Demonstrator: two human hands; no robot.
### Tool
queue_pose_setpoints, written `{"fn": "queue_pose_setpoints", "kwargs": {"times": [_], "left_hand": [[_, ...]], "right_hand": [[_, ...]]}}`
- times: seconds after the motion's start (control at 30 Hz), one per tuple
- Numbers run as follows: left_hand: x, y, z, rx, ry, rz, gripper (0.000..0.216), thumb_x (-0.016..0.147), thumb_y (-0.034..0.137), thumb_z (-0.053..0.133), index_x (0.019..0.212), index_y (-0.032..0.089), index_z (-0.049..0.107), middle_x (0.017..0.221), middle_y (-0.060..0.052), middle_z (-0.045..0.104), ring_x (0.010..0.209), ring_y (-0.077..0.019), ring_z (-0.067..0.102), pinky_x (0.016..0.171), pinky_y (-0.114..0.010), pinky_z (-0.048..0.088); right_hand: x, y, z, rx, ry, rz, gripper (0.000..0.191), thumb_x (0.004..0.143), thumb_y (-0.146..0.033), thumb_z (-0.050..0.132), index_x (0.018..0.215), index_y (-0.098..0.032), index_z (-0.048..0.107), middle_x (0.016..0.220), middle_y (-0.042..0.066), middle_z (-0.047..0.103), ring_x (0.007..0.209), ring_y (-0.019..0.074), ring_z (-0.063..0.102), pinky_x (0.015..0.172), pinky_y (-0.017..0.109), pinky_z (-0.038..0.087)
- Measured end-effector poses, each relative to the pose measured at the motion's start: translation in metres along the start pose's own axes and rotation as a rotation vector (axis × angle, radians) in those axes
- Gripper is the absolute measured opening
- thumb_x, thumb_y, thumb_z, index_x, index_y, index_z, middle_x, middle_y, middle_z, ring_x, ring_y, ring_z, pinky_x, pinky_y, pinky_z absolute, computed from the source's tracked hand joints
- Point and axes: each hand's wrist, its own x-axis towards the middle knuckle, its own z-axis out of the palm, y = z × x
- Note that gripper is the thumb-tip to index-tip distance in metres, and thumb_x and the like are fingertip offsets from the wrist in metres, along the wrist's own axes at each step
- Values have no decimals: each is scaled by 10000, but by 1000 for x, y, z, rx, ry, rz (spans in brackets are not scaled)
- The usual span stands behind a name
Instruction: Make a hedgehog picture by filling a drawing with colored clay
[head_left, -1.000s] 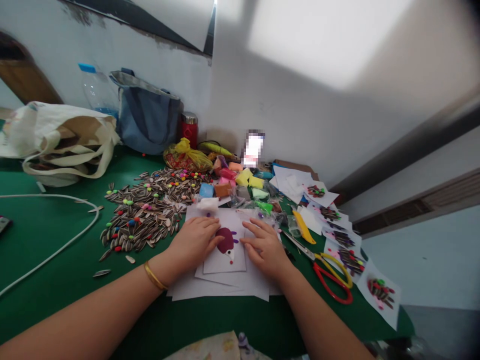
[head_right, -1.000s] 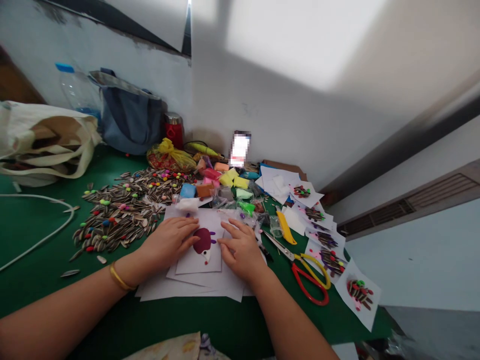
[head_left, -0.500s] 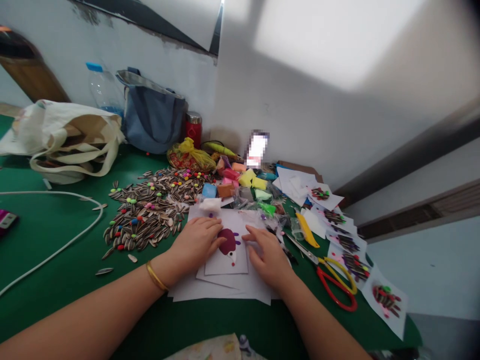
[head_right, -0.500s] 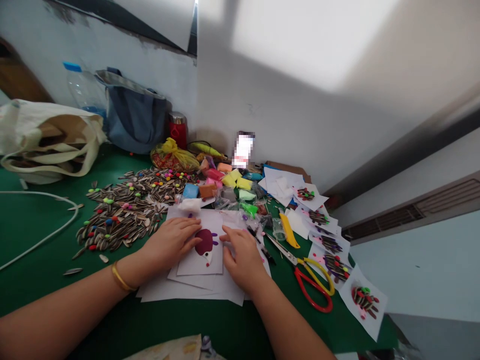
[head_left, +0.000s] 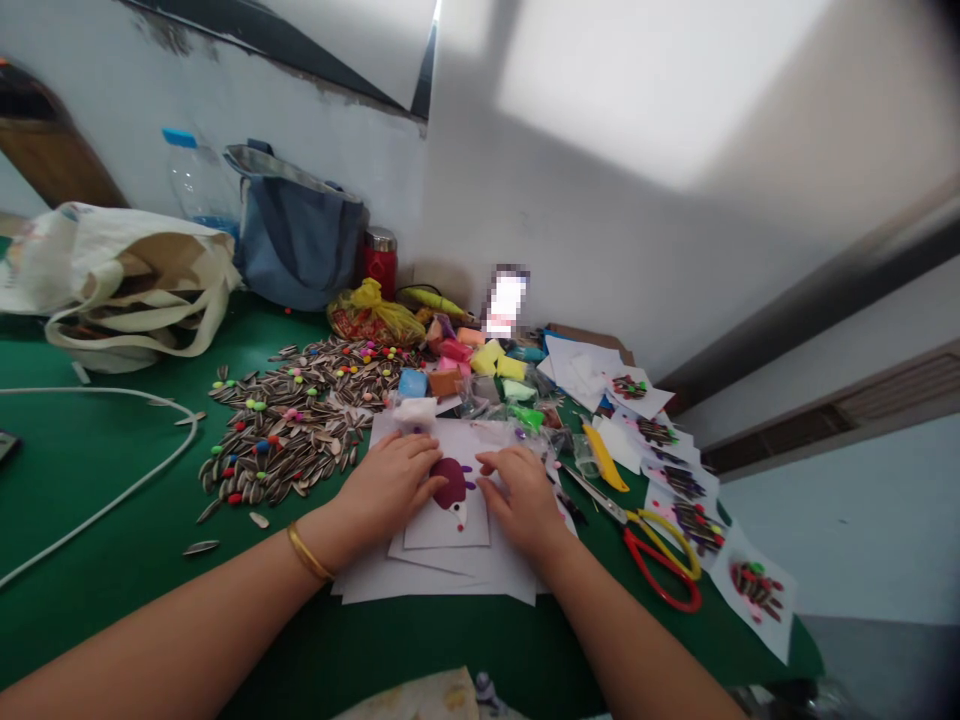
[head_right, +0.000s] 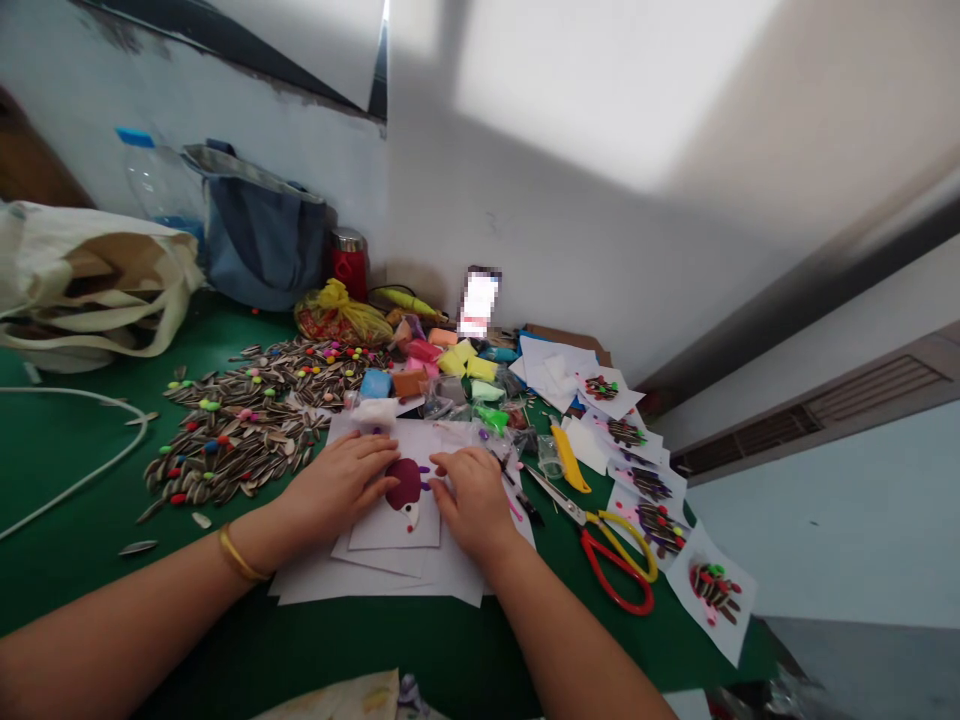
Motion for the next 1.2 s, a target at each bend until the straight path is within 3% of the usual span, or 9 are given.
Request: {"fn": "queue_pose_setpoints", "kwargs": {"times": [0.1, 0.2, 0.3, 0.5, 0.73, 0.9, 1.07, 1.2], "left_hand": [[1, 1, -3, -6, -21, 24, 336, 937, 364, 569, 1234, 218, 628, 1303, -90, 649, 1285, -276, 530, 1144, -479, 298], [-1, 7, -8, 9, -40, 31, 490, 877, 519, 619, 1266, 222, 605, 1336, -108, 618, 1295, -306, 506, 1138, -495, 283], [-5, 15, -13, 69, -38, 6, 740, 741, 695, 666, 1311, 232, 580, 1383, -140, 569, 1330, -366, 442, 1100, -530, 291], [-11, 20, -8, 89, -103, -12, 952, 653, 702, 718, 1447, 251, 450, 1491, -150, 470, 1364, -382, 401, 1105, -539, 252], [-8, 10, -9, 43, -156, 0, 1043, 624, 677, 756, 1500, 266, 365, 1501, -118, 479, 1413, -363, 355, 1143, -526, 169], [-6, 8, -17, 59, -180, -5, 1074, 595, 687, 771, 1501, 290, 354, 1479, -98, 507, 1405, -364, 348, 1100, -491, 221], [-7, 11, -20, 56, -169, 1, 1040, 614, 666, 772, 1493, 289, 365, 1424, -78, 561, 1300, -348, 445, 1039, -462, 274], [-8, 12, -19, 65, -160, 2, 1027, 623, 663, 767, 1490, 281, 371, 1429, -83, 553, 1285, -356, 453, 1037, -471, 267]], "right_hand": [[-4, 17, -19, -121, 101, 58, 201, 960, -220, 473, 1018, -196, 664, 982, 89, 701, 954, 240, 618, 884, 374, 462], [-11, 30, -35, -384, -106, 241, 148, 932, -247, 537, 957, -201, 676, 929, 82, 683, 816, 228, 638, 718, 325, 466], [-15, 32, -40, -608, -265, 313, 158, 927, -278, 563, 901, -193, 694, 996, 112, 664, 761, 210, 648, 620, 295, 433], [-8, 21, -31, -758, -356, 323, 163, 913, -147, 511, 911, -151, 674, 920, 136, 679, 777, 246, 670, 614, 311, 418], [-2, 11, -44, -703, -337, 317, 91, 887, -189, 552, 880, -174, 642, 924, 109, 672, 866, 249, 637, 626, 296, 355], [14, -13, -54, -424, -376, 226, 119, 939, -199, 508, 889, -208, 615, 868, 37, 676, 786, 177, 603, 632, 272, 325], [27, -7, -29, -222, -330, 170, 152, 969, -204, 486, 973, -196, 637, 942, 59, 701, 892, 194, 626, 748, 277, 402], [24, 7, -6, -39, -291, 32, 187, 963, -162, 488, 1085, -193, 626, 1184, 83, 690, 1157, 196, 599, 960, 315, 421]]}}
